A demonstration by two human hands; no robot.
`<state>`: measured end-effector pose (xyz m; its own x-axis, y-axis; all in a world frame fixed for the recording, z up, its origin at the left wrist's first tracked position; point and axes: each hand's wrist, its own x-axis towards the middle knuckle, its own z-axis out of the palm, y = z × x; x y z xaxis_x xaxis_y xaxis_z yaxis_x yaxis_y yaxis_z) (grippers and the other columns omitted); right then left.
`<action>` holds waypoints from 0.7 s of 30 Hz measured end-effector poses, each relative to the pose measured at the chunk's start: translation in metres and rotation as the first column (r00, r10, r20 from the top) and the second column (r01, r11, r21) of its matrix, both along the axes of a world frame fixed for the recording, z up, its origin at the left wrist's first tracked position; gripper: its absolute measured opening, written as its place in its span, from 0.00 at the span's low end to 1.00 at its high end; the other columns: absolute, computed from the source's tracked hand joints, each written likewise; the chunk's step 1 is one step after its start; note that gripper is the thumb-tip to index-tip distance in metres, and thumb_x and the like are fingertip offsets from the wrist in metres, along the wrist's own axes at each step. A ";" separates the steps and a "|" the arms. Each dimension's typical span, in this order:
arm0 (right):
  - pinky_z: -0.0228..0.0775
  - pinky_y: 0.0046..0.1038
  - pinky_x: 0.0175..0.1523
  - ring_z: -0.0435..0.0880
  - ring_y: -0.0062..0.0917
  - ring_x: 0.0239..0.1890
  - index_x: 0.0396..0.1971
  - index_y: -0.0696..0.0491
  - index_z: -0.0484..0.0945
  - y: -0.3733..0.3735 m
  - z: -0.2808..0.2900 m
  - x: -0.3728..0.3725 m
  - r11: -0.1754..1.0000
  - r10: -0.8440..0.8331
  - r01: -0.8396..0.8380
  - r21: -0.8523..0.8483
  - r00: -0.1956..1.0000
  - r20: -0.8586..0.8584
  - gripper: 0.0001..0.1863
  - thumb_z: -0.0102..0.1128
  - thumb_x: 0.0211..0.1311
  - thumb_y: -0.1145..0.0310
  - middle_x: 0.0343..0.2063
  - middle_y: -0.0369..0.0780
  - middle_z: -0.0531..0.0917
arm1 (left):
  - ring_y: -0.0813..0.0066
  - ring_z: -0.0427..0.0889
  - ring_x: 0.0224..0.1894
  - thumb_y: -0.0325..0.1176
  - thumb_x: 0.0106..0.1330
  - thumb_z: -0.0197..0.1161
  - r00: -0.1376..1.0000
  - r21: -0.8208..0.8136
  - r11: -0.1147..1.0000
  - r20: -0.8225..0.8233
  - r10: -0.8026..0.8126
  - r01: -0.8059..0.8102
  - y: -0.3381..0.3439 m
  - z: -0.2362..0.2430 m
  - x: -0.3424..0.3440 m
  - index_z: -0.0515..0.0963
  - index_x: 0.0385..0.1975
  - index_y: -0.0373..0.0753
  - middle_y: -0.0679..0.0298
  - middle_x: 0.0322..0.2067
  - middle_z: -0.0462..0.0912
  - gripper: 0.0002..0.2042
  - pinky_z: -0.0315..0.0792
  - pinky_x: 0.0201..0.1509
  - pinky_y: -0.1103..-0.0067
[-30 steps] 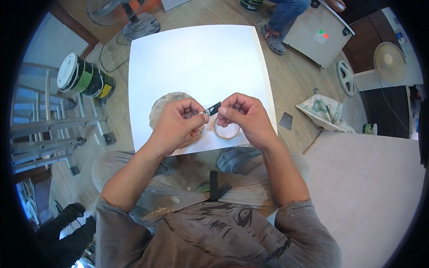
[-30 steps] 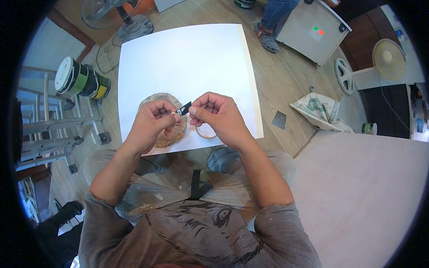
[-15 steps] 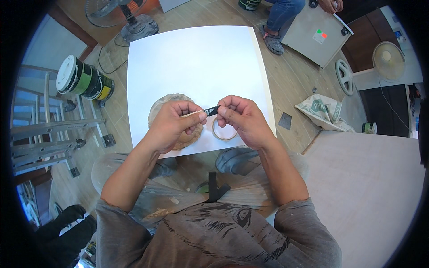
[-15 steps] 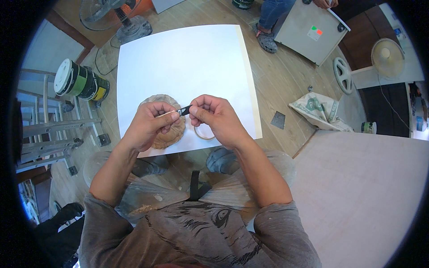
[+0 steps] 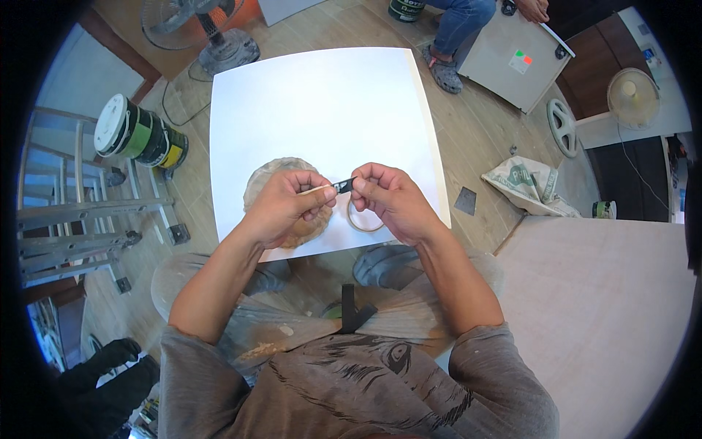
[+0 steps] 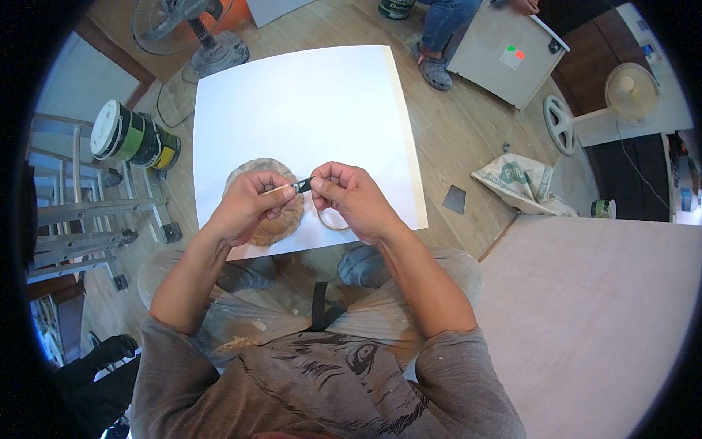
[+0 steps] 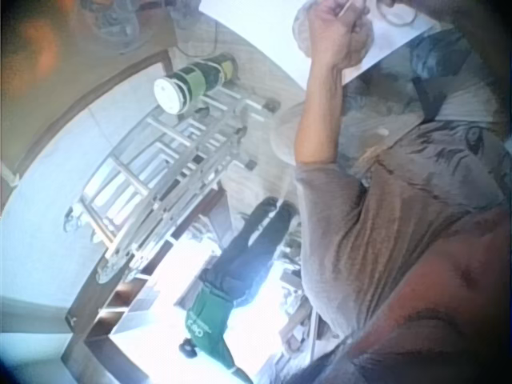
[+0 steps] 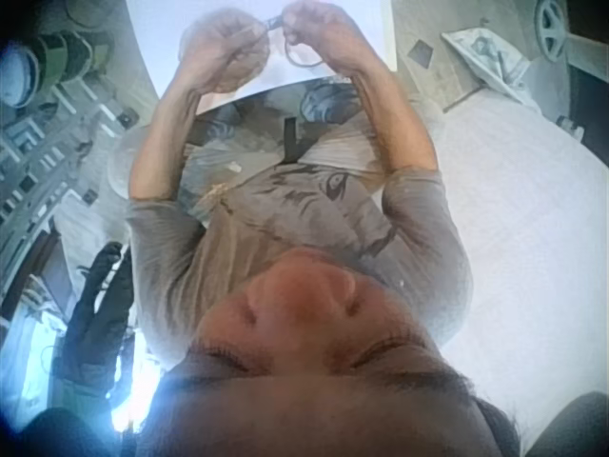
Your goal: The person sits on the floor and wipes a white rectangular panel with a cloth, then uses a utility knife to trim the edges. The person repeats the wiping and trimming process on the panel.
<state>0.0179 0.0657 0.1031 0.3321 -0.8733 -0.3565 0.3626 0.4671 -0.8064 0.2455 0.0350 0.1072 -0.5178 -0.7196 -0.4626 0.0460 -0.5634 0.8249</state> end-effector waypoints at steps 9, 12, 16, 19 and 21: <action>0.76 0.20 0.42 0.81 0.17 0.32 0.40 0.59 0.82 -0.005 -0.003 0.005 0.993 -0.121 0.120 -0.015 0.985 -0.119 0.09 0.66 0.70 0.68 0.31 0.36 0.84 | 0.88 0.72 0.26 0.34 0.70 0.69 0.990 0.046 0.991 0.075 0.120 -0.124 0.003 0.003 -0.006 0.81 0.36 0.38 0.68 0.30 0.83 0.07 0.65 0.29 0.88; 0.77 0.21 0.44 0.82 0.18 0.33 0.41 0.60 0.82 -0.004 -0.001 0.002 0.992 -0.129 0.129 -0.012 0.986 -0.107 0.10 0.66 0.69 0.69 0.31 0.37 0.85 | 0.89 0.73 0.26 0.33 0.69 0.69 0.989 0.101 0.984 0.026 0.146 -0.148 0.004 0.002 -0.006 0.82 0.34 0.38 0.68 0.30 0.85 0.06 0.65 0.29 0.88; 0.78 0.21 0.44 0.83 0.18 0.34 0.41 0.60 0.82 -0.003 0.001 0.002 0.991 -0.133 0.130 -0.030 0.986 -0.101 0.10 0.67 0.68 0.69 0.31 0.37 0.85 | 0.89 0.72 0.25 0.33 0.70 0.69 0.990 0.101 0.985 0.013 0.143 -0.143 0.004 0.005 -0.006 0.81 0.34 0.39 0.68 0.30 0.84 0.06 0.64 0.28 0.89; 0.78 0.21 0.44 0.83 0.18 0.34 0.41 0.60 0.82 -0.003 0.002 0.002 0.991 -0.133 0.130 -0.037 0.985 -0.109 0.10 0.68 0.68 0.69 0.32 0.37 0.85 | 0.89 0.70 0.25 0.35 0.70 0.69 0.990 0.102 0.985 0.026 0.137 -0.139 0.004 0.006 -0.006 0.80 0.34 0.40 0.69 0.30 0.84 0.07 0.63 0.28 0.89; 0.77 0.21 0.44 0.83 0.18 0.34 0.41 0.60 0.82 -0.003 0.002 0.002 0.991 -0.129 0.125 -0.041 0.985 -0.114 0.10 0.68 0.67 0.69 0.32 0.37 0.85 | 0.89 0.70 0.25 0.34 0.70 0.69 0.990 0.108 0.984 0.022 0.139 -0.141 0.004 0.006 -0.006 0.80 0.34 0.40 0.69 0.30 0.84 0.06 0.62 0.28 0.89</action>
<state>0.0197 0.0630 0.1054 0.1757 -0.9179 -0.3558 0.3200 0.3951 -0.8611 0.2393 0.0395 0.1135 -0.4080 -0.7294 -0.5491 0.1195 -0.6390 0.7599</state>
